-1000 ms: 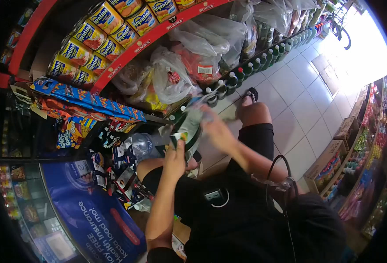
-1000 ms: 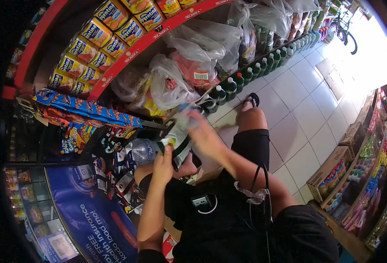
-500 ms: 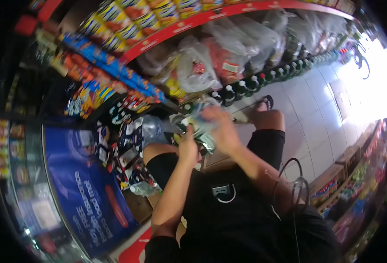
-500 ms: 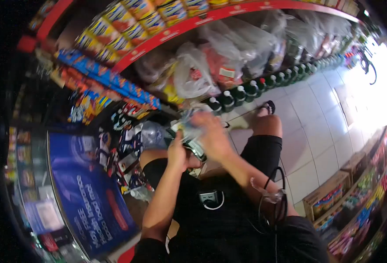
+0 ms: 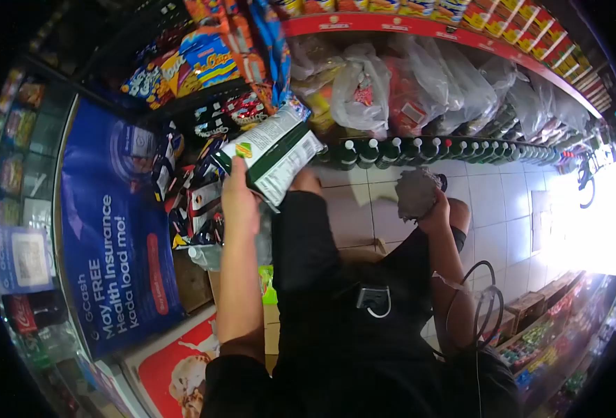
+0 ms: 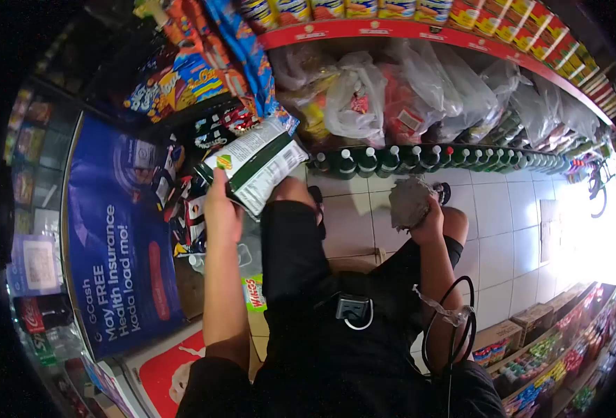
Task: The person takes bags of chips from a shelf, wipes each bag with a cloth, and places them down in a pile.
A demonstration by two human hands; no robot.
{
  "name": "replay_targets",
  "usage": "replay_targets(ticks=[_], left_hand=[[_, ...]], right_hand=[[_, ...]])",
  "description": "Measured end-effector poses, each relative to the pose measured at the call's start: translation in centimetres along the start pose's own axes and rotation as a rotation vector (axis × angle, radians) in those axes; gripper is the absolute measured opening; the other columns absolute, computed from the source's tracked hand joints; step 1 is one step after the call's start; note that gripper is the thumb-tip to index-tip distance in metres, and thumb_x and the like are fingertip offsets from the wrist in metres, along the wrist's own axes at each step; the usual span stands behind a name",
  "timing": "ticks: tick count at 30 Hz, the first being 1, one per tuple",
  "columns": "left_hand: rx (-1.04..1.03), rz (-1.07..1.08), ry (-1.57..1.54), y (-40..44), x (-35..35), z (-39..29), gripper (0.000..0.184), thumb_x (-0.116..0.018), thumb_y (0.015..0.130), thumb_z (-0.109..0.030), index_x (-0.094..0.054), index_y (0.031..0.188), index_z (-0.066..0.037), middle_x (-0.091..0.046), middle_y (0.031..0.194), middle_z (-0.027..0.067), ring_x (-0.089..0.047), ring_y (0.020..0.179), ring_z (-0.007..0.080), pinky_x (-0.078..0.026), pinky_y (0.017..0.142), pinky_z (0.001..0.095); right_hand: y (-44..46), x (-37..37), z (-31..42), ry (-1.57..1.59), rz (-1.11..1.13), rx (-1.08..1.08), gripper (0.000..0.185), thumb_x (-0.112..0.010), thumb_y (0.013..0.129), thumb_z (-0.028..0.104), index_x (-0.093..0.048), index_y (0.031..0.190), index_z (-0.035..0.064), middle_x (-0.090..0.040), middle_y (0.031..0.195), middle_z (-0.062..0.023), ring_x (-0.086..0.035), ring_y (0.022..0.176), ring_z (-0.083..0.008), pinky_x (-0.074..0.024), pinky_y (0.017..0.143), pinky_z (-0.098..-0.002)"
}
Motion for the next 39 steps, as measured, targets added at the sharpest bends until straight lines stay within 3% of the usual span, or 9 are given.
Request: replay_targets(ticks=[3,7,11,16,27,28,35,36,39], left_hand=[[-0.026,-0.063,0.144,1.5,5.9,-0.4,0.056,-0.056,0.101,-0.046,-0.055,0.133,0.000,-0.066,0.119,0.0117,-0.067,0.099,0.0193,-0.054,0.083,0.0324],[0.005,-0.087,0.407,1.9,11.2,2.8,0.059,-0.055,0.101,-0.047,-0.057,0.133,0.002,-0.064,0.125,0.0129,-0.061,0.110,0.0196,-0.046,0.094,0.0317],[0.056,-0.053,0.921,2.4,15.3,7.9,0.074,-0.048,0.099,-0.059,-0.053,0.137,0.004,-0.062,0.128,0.0237,-0.058,0.120,0.0347,-0.039,0.105,0.0386],[0.246,-0.059,1.098,3.5,23.6,18.3,0.100,-0.037,0.090,-0.080,-0.050,0.138,0.006,-0.057,0.130,0.0347,-0.052,0.128,0.0477,-0.040,0.106,0.0476],[0.287,-0.128,0.839,2.6,25.6,30.6,0.086,-0.049,0.094,-0.068,-0.052,0.128,0.010,-0.062,0.116,0.0366,-0.059,0.114,0.0503,-0.046,0.095,0.0475],[0.190,-0.153,0.822,4.2,28.7,34.9,0.079,-0.050,0.095,-0.066,-0.054,0.125,0.007,-0.065,0.112,0.0324,-0.062,0.108,0.0491,-0.048,0.091,0.0467],[0.362,-0.170,0.788,4.1,28.0,36.6,0.070,-0.052,0.095,-0.061,-0.051,0.131,-0.001,-0.066,0.114,0.0291,-0.061,0.106,0.0501,-0.047,0.090,0.0523],[0.083,-0.274,0.955,5.0,29.0,36.9,0.069,-0.052,0.095,-0.060,-0.050,0.134,-0.003,-0.066,0.111,0.0297,-0.063,0.097,0.0517,-0.049,0.087,0.0539],[0.094,-0.238,1.183,6.5,32.5,43.8,0.061,-0.054,0.098,-0.050,-0.049,0.139,-0.006,-0.067,0.104,0.0289,-0.066,0.086,0.0487,-0.052,0.081,0.0578]], right_hand=[[0.0,-0.2,-0.3,-0.028,0.011,-0.026,0.060,-0.036,0.099,0.037,-0.040,0.149,0.0043,-0.048,0.149,-0.0184,-0.047,0.136,-0.0390,-0.0364,0.113,-0.0553],[0.1,1.9,0.2,-0.068,0.029,-0.015,0.061,-0.036,0.099,0.039,-0.040,0.149,0.0047,-0.048,0.149,-0.0183,-0.046,0.136,-0.0387,-0.0359,0.114,-0.0554],[-1.0,2.0,0.3,-0.098,-0.087,-0.004,0.061,-0.038,0.098,0.041,-0.042,0.148,0.0058,-0.049,0.148,-0.0175,-0.048,0.135,-0.0382,-0.0357,0.113,-0.0554],[-0.5,2.9,-0.4,-0.112,-0.161,-0.036,0.060,-0.034,0.101,0.040,-0.041,0.148,0.0043,-0.047,0.149,-0.0186,-0.047,0.135,-0.0396,-0.0363,0.112,-0.0572],[-0.4,3.6,-0.9,-0.205,-0.267,-0.046,0.056,-0.034,0.101,0.039,-0.048,0.140,0.0012,-0.056,0.139,-0.0190,-0.054,0.126,-0.0400,-0.0401,0.108,-0.0560],[-0.9,2.5,-1.2,-0.189,-0.283,-0.060,0.056,-0.035,0.101,0.039,-0.049,0.140,0.0011,-0.056,0.138,-0.0190,-0.054,0.126,-0.0402,-0.0400,0.109,-0.0559],[-1.2,1.0,-1.6,-0.196,-0.285,-0.055,0.053,-0.034,0.101,0.034,-0.050,0.140,0.0012,-0.058,0.138,-0.0192,-0.055,0.126,-0.0390,-0.0425,0.108,-0.0530],[-1.3,0.9,-1.7,-0.198,-0.278,-0.063,0.053,-0.034,0.101,0.034,-0.050,0.139,0.0013,-0.058,0.138,-0.0191,-0.056,0.125,-0.0391,-0.0427,0.107,-0.0533],[-0.8,0.5,-2.2,-0.178,-0.297,-0.076,0.054,-0.034,0.101,0.037,-0.051,0.138,0.0019,-0.059,0.136,-0.0182,-0.057,0.123,-0.0395,-0.0434,0.106,-0.0543]])
Point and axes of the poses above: each hand's wrist, its own y-axis towards the middle knuckle, its own x-axis out of the back of the hand, z = x × y, the point moved 9 cm from there along y, towards the middle knuckle
